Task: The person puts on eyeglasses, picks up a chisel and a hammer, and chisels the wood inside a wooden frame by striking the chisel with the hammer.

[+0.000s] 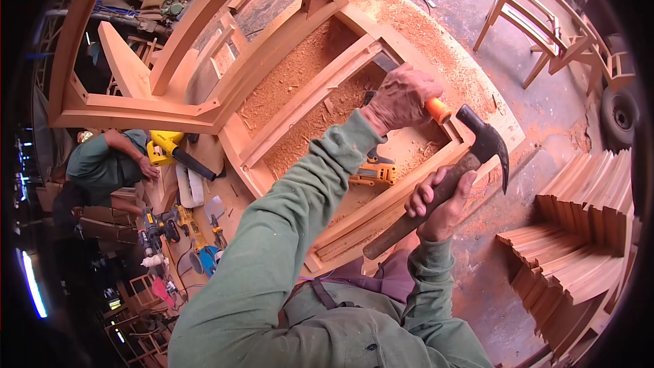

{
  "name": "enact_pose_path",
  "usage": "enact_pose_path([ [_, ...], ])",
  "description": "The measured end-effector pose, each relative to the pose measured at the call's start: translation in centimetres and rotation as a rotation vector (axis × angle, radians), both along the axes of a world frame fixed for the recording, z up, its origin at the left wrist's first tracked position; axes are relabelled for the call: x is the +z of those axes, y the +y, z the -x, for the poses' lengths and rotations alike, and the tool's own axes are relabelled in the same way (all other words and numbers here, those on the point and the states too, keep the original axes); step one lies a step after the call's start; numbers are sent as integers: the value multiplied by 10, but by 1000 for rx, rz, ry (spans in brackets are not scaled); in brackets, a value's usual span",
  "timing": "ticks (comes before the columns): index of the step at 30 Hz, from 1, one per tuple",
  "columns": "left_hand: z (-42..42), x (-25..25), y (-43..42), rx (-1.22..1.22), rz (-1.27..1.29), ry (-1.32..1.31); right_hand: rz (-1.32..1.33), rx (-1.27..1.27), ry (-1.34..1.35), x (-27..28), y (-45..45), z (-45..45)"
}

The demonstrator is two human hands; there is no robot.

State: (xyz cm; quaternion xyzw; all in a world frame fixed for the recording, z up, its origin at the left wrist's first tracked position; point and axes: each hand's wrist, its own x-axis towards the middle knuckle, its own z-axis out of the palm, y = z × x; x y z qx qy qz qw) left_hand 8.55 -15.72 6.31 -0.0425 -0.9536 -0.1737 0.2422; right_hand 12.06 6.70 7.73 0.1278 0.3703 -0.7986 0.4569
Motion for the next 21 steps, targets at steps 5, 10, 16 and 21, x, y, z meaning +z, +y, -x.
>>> enact_pose_path([
  [5, -4, -12, -9, 5, 0, 9, 7, 67, 14, -7, 2, -18],
  [10, -5, -17, -13, 0, -29, 28, 3, 82, 35, -3, -5, -22],
  [16, -7, -14, -14, 23, -59, 19, 126, -91, -27, 7, -12, -28],
  [21, -3, -19, -19, 32, -72, 38, -25, 42, -9, 0, -26, -18],
])
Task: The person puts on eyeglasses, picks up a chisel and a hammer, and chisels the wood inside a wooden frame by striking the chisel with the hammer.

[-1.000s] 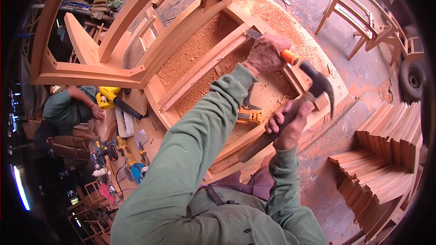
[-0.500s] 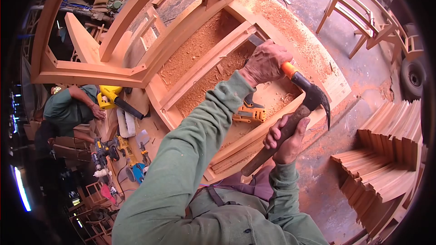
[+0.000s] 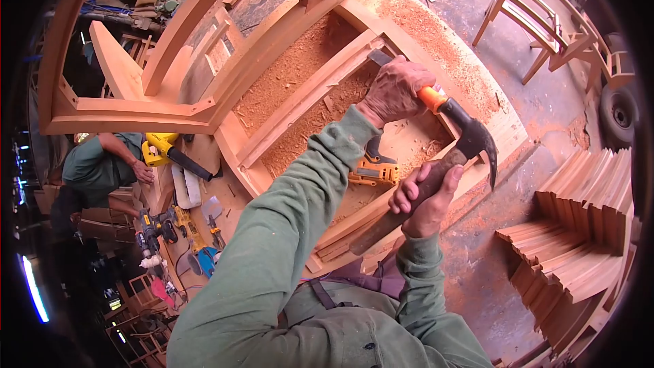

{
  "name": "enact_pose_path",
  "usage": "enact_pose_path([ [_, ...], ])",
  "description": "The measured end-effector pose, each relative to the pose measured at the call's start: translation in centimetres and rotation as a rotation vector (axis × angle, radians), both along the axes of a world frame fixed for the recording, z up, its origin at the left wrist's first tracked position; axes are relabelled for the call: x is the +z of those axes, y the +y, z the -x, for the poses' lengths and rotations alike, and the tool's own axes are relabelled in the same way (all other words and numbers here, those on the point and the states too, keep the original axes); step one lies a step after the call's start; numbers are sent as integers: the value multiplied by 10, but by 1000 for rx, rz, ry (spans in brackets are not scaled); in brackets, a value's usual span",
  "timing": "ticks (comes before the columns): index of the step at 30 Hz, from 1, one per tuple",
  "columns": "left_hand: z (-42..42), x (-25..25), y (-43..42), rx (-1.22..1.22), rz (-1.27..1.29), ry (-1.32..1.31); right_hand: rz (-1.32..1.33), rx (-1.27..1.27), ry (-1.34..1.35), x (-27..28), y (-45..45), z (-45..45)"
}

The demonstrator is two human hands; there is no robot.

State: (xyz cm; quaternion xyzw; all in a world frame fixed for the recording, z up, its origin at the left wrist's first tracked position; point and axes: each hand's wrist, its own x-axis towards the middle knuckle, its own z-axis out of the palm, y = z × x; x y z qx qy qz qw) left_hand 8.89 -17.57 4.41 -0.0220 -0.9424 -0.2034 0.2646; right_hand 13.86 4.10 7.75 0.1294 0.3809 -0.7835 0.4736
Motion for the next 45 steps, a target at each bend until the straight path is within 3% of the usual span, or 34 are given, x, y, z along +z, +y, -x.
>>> enact_pose_path([
  [4, 0, 4, 2, -6, 14, -19, 99, -162, 42, 2, 10, -4],
  [11, -4, -2, 3, 0, -14, 29, -76, 11, 51, 6, 7, 5],
  [15, -4, 2, 1, 14, -9, -41, 132, -197, 60, 1, 8, -13],
  [17, -4, 1, 0, 6, -22, -12, -59, 12, -7, -3, -3, -5],
  [21, -8, 2, 1, -6, -17, 21, -78, -33, 50, 4, 4, 12],
  [23, -4, 5, -6, 0, -9, 20, 77, -162, 84, -2, 5, 0],
  [25, -4, 5, -4, 0, -35, 4, 49, -162, 62, -2, 2, -7],
  [28, -2, 6, -5, -4, -33, 15, -99, 44, 70, 1, -1, 9],
  [35, -10, 10, 13, -26, 54, -9, 42, -128, 3, 6, 20, -5],
  [45, -20, 10, 9, 23, 35, -6, 27, -21, 66, 2, 16, -23],
])
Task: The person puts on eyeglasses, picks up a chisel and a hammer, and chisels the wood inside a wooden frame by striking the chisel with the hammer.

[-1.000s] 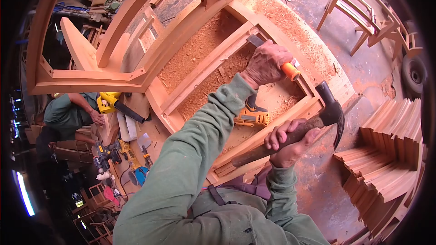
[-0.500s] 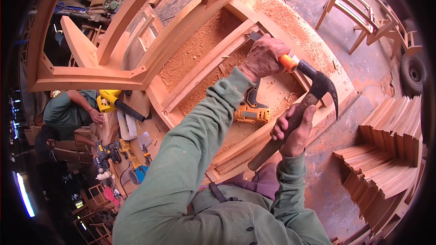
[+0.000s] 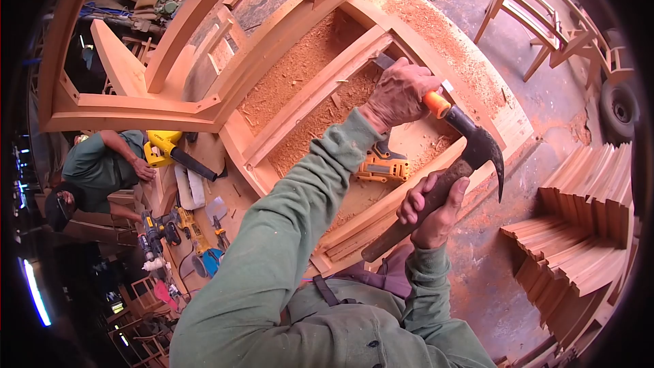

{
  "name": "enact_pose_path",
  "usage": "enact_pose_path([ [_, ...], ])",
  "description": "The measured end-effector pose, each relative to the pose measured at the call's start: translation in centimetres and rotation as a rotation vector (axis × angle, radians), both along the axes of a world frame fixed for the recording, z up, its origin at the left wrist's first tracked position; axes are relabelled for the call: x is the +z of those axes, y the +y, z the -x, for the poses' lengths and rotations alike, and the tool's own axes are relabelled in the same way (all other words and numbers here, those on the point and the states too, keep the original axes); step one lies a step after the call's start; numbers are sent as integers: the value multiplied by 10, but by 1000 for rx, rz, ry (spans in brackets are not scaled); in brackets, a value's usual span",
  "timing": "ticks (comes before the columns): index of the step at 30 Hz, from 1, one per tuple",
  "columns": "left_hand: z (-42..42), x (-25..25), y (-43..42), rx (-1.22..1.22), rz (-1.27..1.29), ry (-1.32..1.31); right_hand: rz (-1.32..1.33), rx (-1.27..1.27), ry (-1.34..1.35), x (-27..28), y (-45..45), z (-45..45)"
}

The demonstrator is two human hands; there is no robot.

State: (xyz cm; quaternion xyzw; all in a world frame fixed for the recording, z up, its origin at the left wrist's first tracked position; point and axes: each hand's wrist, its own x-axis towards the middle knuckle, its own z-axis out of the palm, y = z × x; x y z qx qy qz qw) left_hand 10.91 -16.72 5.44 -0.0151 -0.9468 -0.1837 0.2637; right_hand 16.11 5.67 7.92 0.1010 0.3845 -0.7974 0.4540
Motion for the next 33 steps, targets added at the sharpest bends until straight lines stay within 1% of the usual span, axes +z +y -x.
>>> enact_pose_path([
  [4, -2, -5, -2, 0, -20, 5, -49, 0, 10, 4, -2, 3],
  [7, -2, -3, -1, 10, -54, 21, 31, -129, 13, 8, -3, 2],
  [11, -4, -1, -3, 7, -70, 7, 131, -212, -9, 3, -11, -5],
  [14, -3, -4, -6, 5, -80, 11, -15, -48, -28, -10, -24, -7],
  [15, -2, -5, -5, 5, -87, 15, -76, -50, -4, -10, -27, -5],
  [18, -3, -5, -5, -13, -81, -6, -74, -48, -51, -7, -14, 4],
  [20, -3, -3, -6, -19, -88, -21, 102, -155, 21, -6, -9, -2],
  [22, -6, -5, -8, -6, -86, -14, 49, -236, 23, -1, -15, -9],
  [24, -2, -10, -6, 11, -83, 32, -103, -45, -52, -9, -22, -5],
  [25, -1, -10, -5, 20, -94, 33, -129, 29, -14, -11, -13, 2],
  [28, 1, -14, -5, 20, -67, 72, -49, -48, -38, -4, -6, 3],
  [29, 3, -12, -9, 20, -66, 57, 30, -123, -8, -11, -6, -4],
  [30, -1, -11, -7, 21, -77, 28, 50, -206, 7, -11, -8, -9],
  [32, -3, -10, -7, 21, -80, 9, -11, -121, -21, -14, -15, -12],
  [33, -3, -10, -7, 20, -76, 13, -109, -4, -64, -14, -18, -4],
])
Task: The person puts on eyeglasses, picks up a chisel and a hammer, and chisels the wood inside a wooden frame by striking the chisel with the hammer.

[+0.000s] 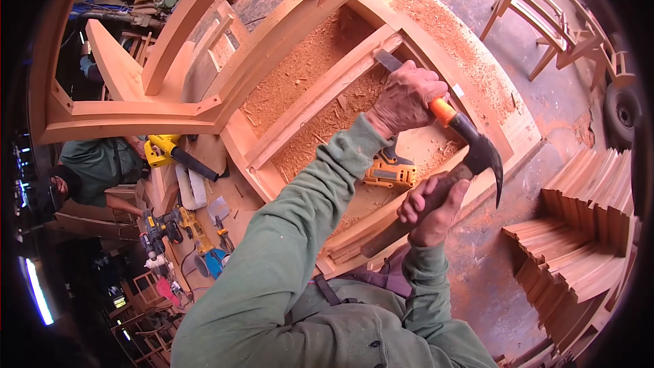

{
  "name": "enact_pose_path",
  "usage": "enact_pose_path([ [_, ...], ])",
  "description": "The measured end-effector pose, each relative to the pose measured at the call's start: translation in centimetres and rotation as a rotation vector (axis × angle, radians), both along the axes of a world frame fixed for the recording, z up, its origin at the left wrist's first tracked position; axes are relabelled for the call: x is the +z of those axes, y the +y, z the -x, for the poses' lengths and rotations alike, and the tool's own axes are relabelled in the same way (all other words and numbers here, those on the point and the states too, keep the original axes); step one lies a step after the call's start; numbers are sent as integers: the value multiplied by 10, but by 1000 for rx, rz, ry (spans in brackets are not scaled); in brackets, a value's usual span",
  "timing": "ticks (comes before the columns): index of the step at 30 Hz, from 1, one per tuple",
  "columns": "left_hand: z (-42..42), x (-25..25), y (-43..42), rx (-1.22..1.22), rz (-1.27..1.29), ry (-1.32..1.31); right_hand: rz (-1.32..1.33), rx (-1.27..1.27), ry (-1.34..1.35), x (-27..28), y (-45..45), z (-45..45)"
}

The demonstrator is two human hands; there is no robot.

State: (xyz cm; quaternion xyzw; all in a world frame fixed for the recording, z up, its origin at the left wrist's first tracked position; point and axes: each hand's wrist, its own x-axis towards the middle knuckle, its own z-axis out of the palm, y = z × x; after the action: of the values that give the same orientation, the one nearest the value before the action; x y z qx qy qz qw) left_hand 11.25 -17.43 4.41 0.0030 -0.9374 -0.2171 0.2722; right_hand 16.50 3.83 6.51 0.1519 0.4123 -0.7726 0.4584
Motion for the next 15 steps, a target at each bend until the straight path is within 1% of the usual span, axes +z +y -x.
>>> enact_pose_path([
  [1, 1, 0, 1, -4, 5, 5, -13, 63, 91, 3, 5, 9],
  [3, 1, -2, 0, -4, -10, 5, -4, 47, 55, 13, 11, 15],
  [5, 4, 1, -5, 3, -6, 12, 178, -102, 125, 5, 11, 1],
  [6, 2, 2, -3, 5, -10, 0, 279, -171, 89, 4, 11, -4],
  [9, 0, 1, -2, -11, -1, -22, 9, 17, 64, -1, 0, 2],
  [10, -1, 2, -3, -23, 26, -45, -3, 41, 41, 3, 5, 12],
  [11, 1, 3, -8, -27, 62, -65, -29, 72, 75, 9, 9, 21],
  [13, 3, 1, -4, -34, 82, -48, -40, 14, 101, 15, 9, 19],
  [15, 0, -3, -5, -30, 117, -50, 35, -66, 74, 9, 14, 11],
])
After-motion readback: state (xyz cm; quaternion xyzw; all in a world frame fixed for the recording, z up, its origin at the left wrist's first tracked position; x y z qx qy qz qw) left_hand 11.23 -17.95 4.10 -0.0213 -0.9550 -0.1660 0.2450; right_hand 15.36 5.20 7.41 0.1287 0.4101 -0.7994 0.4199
